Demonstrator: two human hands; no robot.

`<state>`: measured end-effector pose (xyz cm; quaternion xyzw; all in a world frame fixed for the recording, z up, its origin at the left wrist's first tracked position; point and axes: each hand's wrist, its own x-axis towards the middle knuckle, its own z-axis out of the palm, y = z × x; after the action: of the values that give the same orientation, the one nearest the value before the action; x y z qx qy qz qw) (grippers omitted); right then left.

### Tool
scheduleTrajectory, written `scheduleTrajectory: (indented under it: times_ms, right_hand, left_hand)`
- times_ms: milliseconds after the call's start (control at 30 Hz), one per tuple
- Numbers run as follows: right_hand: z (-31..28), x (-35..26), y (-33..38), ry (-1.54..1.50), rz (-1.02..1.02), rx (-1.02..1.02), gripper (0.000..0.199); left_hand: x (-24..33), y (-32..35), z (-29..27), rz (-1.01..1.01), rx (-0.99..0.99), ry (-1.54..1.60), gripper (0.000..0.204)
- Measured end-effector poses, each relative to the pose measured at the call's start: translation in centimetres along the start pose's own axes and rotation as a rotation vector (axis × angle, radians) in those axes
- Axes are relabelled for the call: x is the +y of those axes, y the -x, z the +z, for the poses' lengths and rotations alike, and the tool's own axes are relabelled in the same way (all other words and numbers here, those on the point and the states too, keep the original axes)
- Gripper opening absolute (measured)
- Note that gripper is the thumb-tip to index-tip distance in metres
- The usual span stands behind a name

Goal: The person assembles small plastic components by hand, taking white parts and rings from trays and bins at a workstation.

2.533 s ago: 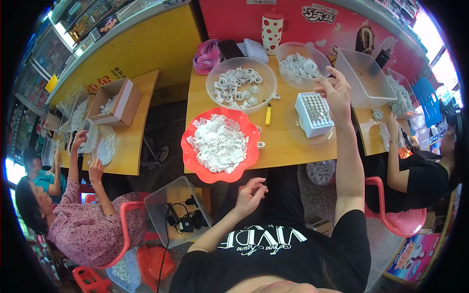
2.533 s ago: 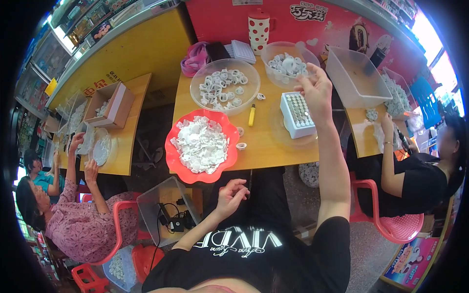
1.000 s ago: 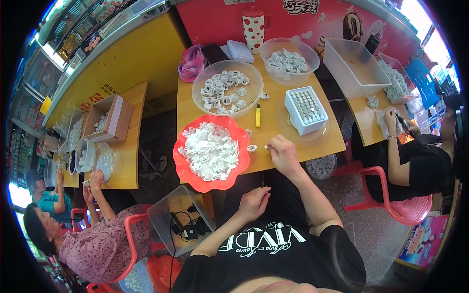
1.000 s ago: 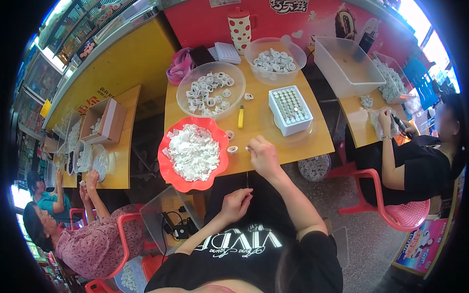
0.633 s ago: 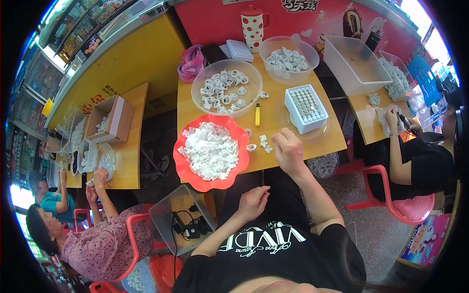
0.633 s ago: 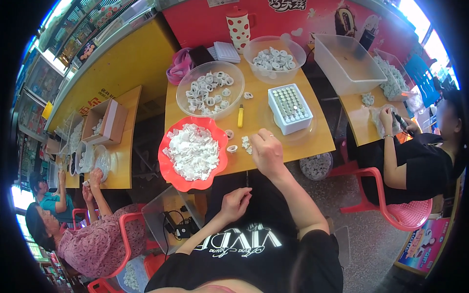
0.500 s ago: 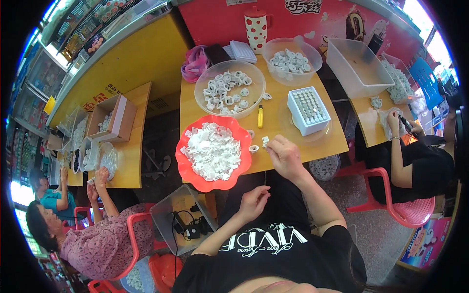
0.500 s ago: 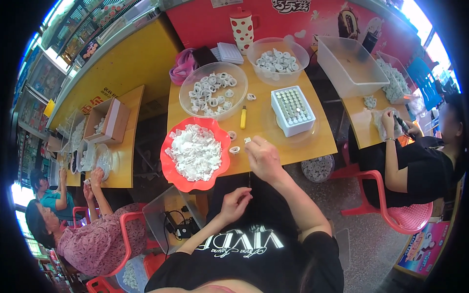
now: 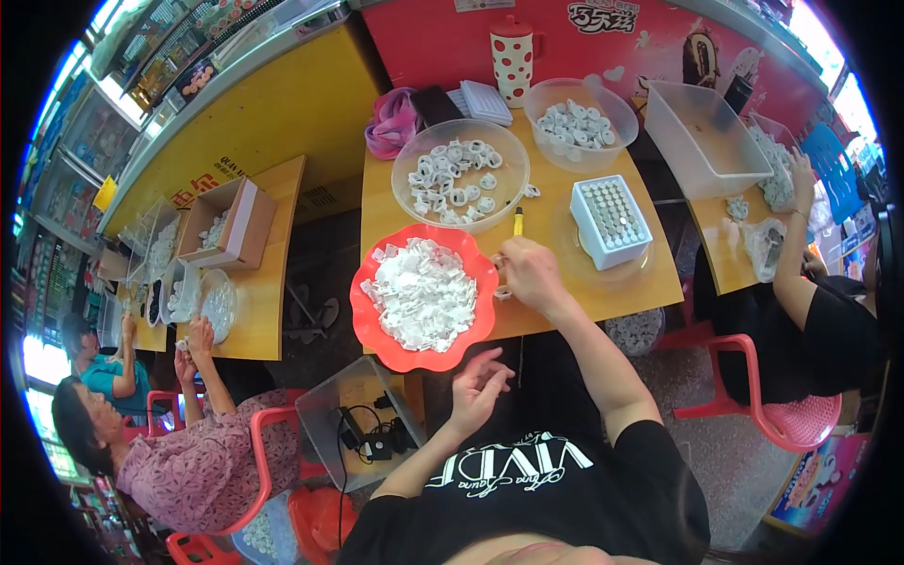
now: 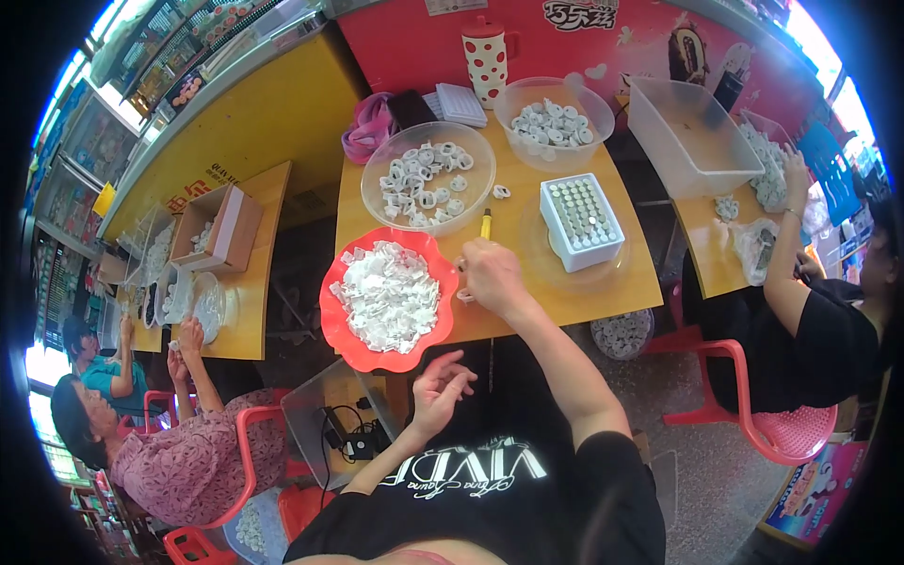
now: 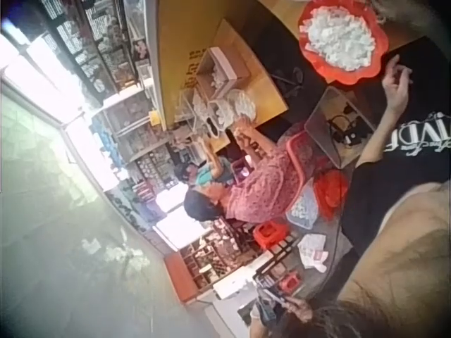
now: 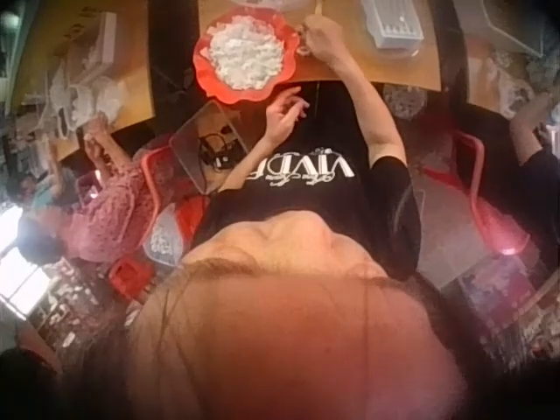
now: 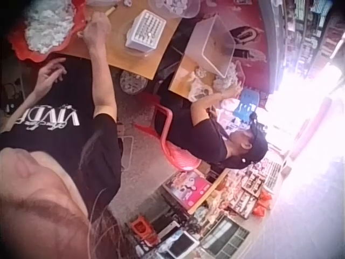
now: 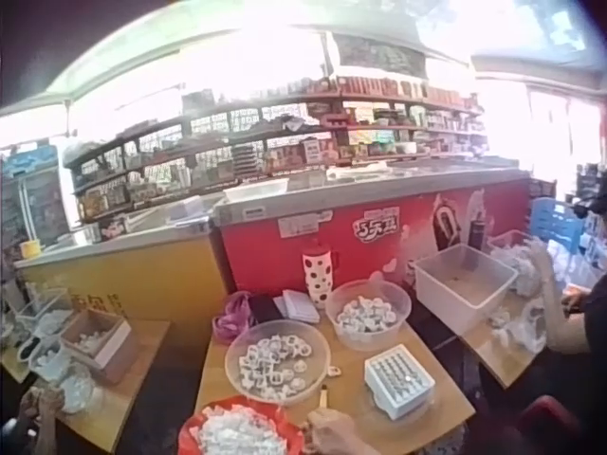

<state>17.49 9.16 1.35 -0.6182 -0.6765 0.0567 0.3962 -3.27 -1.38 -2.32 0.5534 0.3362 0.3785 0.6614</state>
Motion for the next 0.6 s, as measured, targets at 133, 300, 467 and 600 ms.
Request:
scheduleTrajectory:
  times_ms: [133, 300, 467, 600]
  right_hand:
    - [-3.5, -1.6, 3.8, -0.654, 0.436, 0.035, 0.006]
    - [-5.7, -6.1, 10.2, -0.936, 0.686, 0.104, 0.007]
    - [-6.1, -7.0, 13.0, -0.998, 0.626, 0.151, 0.007]
    - [-8.3, -5.4, 12.0, -0.487, 0.334, 0.008, 0.005]
  left_hand:
    - [-0.4, 0.0, 0.4, -0.051, -0.104, 0.07, 0.04]
    - [0.5, -1.6, 2.7, -0.031, -0.137, 0.553, 0.049]
    - [0.0, -1.8, 3.5, -0.136, -0.199, 0.677, 0.042]
    - [-0.2, -1.6, 2.9, -0.205, -0.208, 0.707, 0.037]
